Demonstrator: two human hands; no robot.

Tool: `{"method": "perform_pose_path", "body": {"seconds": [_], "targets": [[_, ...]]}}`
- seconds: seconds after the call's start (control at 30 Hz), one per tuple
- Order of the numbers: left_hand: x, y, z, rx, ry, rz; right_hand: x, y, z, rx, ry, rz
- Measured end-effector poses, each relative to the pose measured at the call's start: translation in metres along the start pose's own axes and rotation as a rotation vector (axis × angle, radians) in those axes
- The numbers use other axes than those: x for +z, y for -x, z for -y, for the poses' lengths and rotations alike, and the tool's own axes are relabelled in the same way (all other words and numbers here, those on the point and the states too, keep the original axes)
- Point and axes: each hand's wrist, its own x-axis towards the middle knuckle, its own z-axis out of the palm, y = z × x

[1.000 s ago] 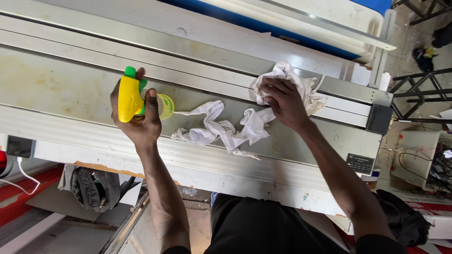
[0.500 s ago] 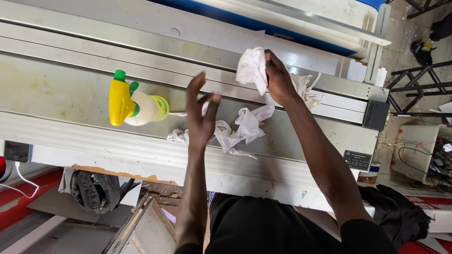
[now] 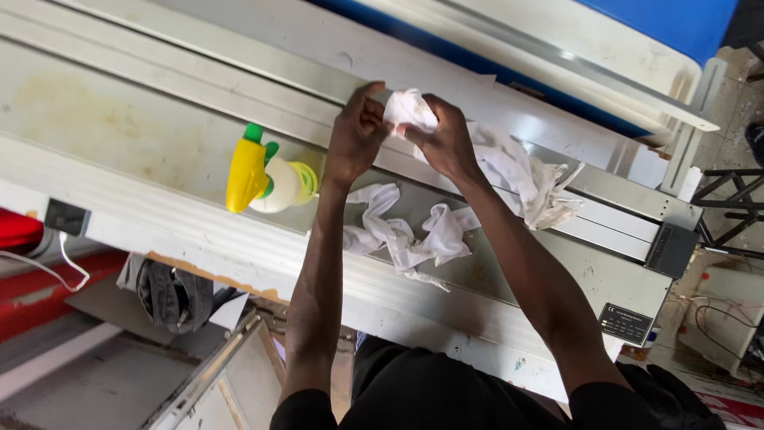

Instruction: The person sprays a cleaning solution from a yellow bottle onto a white metal surface and wipes it with a white cloth. They repeatedly spray and wipe different sections of the surface, folding the cloth as needed.

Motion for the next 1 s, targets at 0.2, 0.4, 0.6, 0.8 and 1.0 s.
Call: {"method": "perform_pose_path", "body": {"seconds": [0.2, 0.4, 0.6, 0.8, 1.0], "targets": [[0.006, 0.051, -0.014, 0.365, -0.09, -0.361, 0.014, -0.008, -0.004, -0.09, 0.141, -0.083], [0.016, 0.12, -0.017, 0.285, -0.018, -0.398, 0.036, -0.005, -0.013, -0.156, 0.194, -0.068], [0.038, 0.166, 0.022, 0.615, -0.173, -0.829, 0.046, -0.014, -0.01, -0.393, 0.677, -0.097], [0.022, 0.17, 0.019, 0.78, -0.072, -1.12, 0.046, -0.019, -0.022, -0.43, 0.581, 0.01], [0.04, 0.143, -0.012, 0.41, -0.097, -0.528, 0.044, -0.016, -0.01, -0.383, 0.643, 0.072]]}}
